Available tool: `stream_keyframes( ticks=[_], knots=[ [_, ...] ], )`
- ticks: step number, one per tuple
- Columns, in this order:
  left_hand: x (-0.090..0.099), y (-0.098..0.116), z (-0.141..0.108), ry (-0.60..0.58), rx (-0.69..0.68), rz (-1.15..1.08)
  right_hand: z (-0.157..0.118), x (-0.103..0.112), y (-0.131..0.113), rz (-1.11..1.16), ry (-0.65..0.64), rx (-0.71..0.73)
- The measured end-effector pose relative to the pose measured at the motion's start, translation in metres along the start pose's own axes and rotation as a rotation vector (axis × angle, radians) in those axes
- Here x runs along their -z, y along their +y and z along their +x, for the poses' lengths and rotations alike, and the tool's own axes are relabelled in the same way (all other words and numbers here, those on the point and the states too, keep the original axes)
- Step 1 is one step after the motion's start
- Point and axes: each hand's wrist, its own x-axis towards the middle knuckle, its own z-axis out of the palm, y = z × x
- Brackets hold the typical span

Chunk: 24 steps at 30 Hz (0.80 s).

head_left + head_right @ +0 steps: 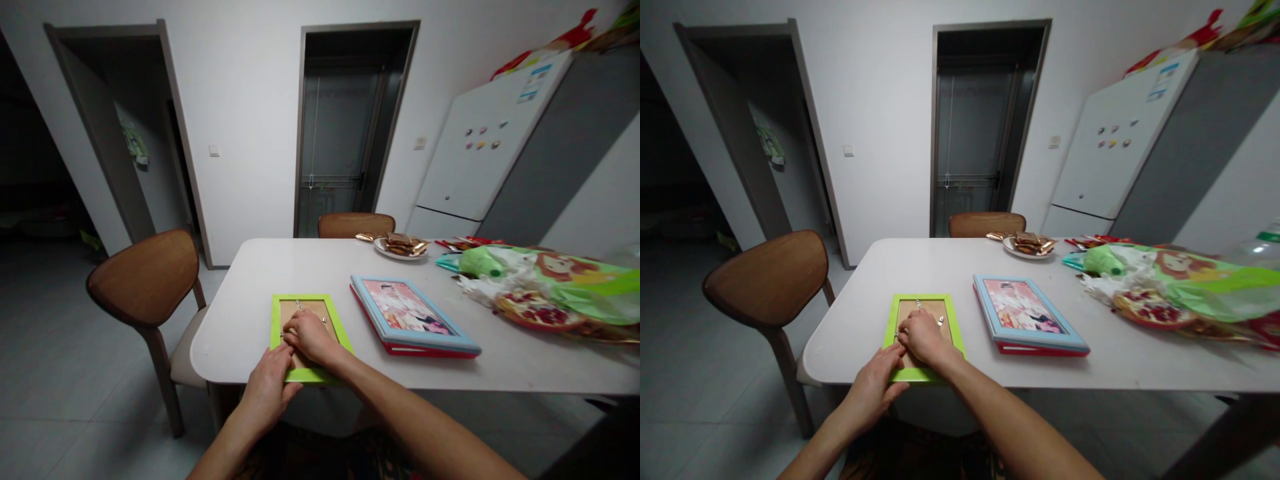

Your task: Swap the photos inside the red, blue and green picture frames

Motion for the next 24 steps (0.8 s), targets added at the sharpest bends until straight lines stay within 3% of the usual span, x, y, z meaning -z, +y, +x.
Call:
stream_keyframes(
  ticks=[14,18,24],
  knots=[
    [0.003,0.008,-0.003,0.008,0.018,-0.018,0.011,-0.017,-0.008,-0.026,0.042,-0.177],
    [0.003,0.009,-0.003,-0.016,0.054,-0.005,0.018,-0.009,0.009,-0.024,0.058,-0.217],
    [0.001,0.006,-0.001,-0.066,0.064,0.003,0.034,-0.007,0.044,-0.081,0.093,-0.389]
  ],
)
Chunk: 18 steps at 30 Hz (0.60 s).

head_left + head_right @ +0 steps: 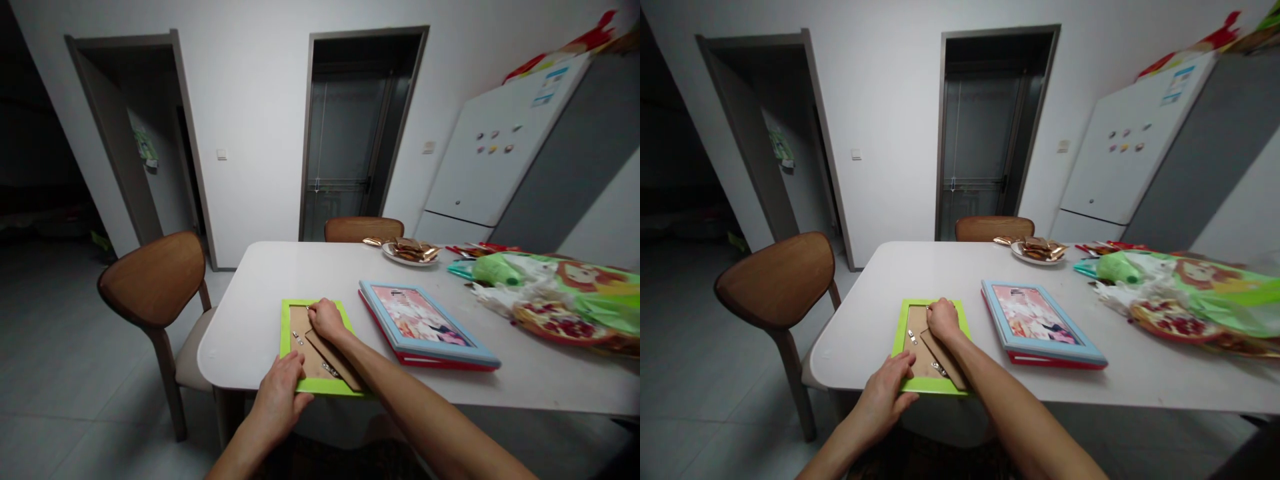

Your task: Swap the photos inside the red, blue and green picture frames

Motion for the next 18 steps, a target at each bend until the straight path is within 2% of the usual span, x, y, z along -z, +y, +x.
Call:
stream_keyframes(
  ticks=[7,13,18],
  knots=[
    [0.002,0.0,0.001,-0.013,0.001,-0.011,0.005,-0.01,0.004,-0.008,-0.048,-0.063],
    [0.003,0.0,0.002,-0.014,0.012,-0.02,0.0,-0.001,-0.006,-0.015,-0.024,-0.026],
    [0.005,0.001,0.001,-0.012,0.011,-0.007,-0.013,0.016,-0.009,-0.005,-0.011,0.033]
  ],
)
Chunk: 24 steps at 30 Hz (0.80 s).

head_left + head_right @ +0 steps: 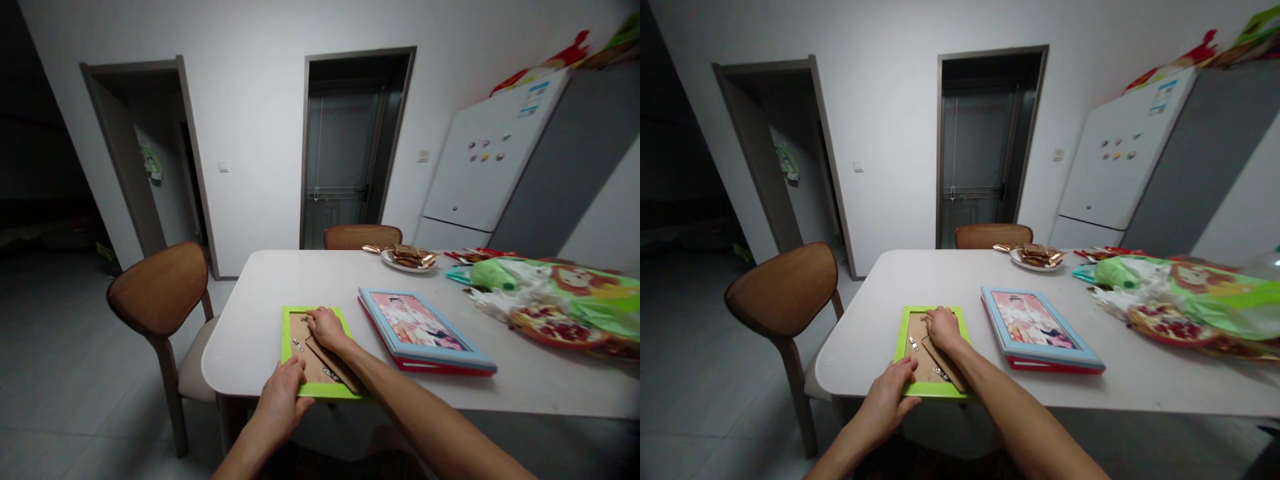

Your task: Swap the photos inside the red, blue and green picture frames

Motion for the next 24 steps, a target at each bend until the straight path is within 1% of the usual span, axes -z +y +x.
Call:
stream_keyframes(
  ticks=[2,3,6,8,12,15,18,20,22,24],
  knots=[
    [-0.001,0.0,-0.001,0.0,-0.001,0.002,-0.014,0.008,0.004,0.009,0.003,0.024],
    [-0.002,0.0,-0.001,-0.001,0.001,0.001,-0.022,0.012,0.007,0.011,-0.021,0.033],
    [-0.006,-0.001,-0.001,-0.004,0.017,-0.002,-0.044,0.021,0.014,0.009,-0.147,0.057],
    [-0.008,0.0,0.0,-0.001,0.026,0.0,-0.053,0.023,0.015,0.01,-0.186,0.078],
    [-0.01,0.002,0.001,0.019,0.015,-0.022,-0.056,0.027,0.012,0.045,-0.188,0.113],
    [-0.009,0.003,0.0,0.049,0.002,-0.088,-0.054,0.034,0.011,0.082,-0.187,0.13],
    [-0.007,0.004,0.001,0.092,0.021,-0.239,-0.052,0.046,0.011,0.099,-0.152,0.134],
    [-0.005,0.004,0.007,0.159,0.078,-0.38,-0.051,0.056,0.006,0.118,-0.139,0.134],
    [0.0,0.005,0.017,0.245,0.145,-0.562,-0.052,0.066,-0.003,0.159,-0.13,0.147],
    [0.008,0.004,0.026,0.305,0.202,-0.777,-0.054,0.074,-0.015,0.214,-0.101,0.186]
  ],
)
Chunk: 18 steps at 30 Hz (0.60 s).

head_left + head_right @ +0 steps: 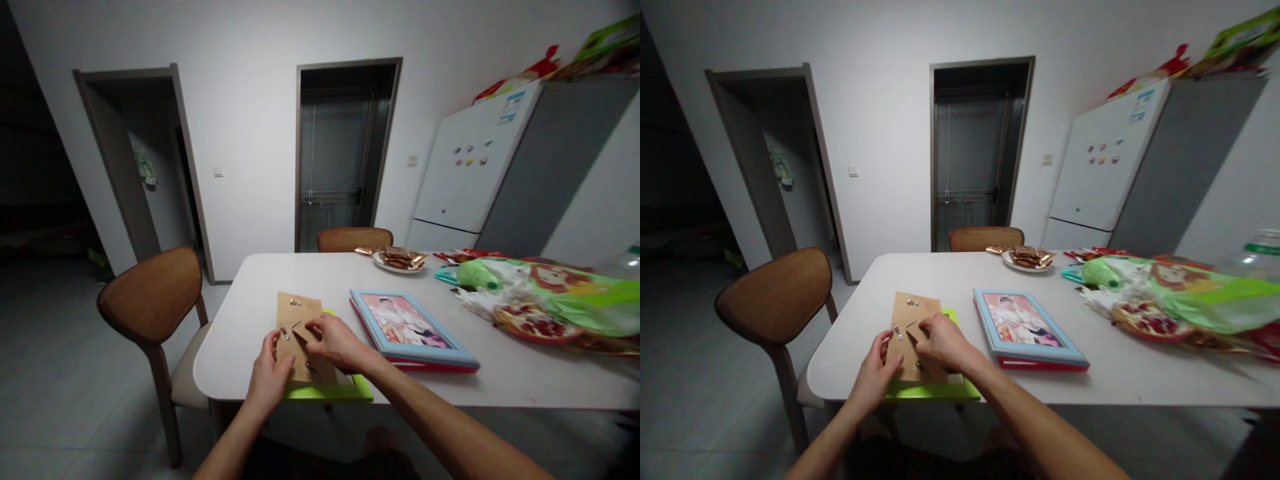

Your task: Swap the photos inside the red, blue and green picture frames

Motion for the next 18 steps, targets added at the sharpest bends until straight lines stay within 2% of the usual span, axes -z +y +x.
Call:
stream_keyframes(
  ticks=[2,4,7,9,13,16,18],
  knots=[
    [0.009,0.004,0.008,0.033,0.066,-0.184,-0.001,0.002,-0.007,0.054,0.043,0.047],
    [0.024,0.005,0.013,0.08,0.12,-0.283,-0.003,0.0,-0.003,0.086,0.083,0.043],
    [0.057,-0.004,0.013,0.194,0.185,-0.296,-0.009,-0.008,0.022,-0.002,0.129,-0.095],
    [0.079,-0.015,0.011,0.265,0.24,-0.261,-0.014,-0.016,0.044,-0.126,0.112,-0.204],
    [0.11,-0.035,0.012,0.322,0.307,-0.066,-0.021,-0.03,0.07,-0.278,0.053,-0.324],
    [0.124,-0.042,0.015,0.269,0.317,0.176,-0.02,-0.034,0.075,-0.259,0.03,-0.352],
    [0.13,-0.044,0.017,0.245,0.292,0.365,-0.017,-0.032,0.075,-0.208,0.058,-0.375]
  ],
)
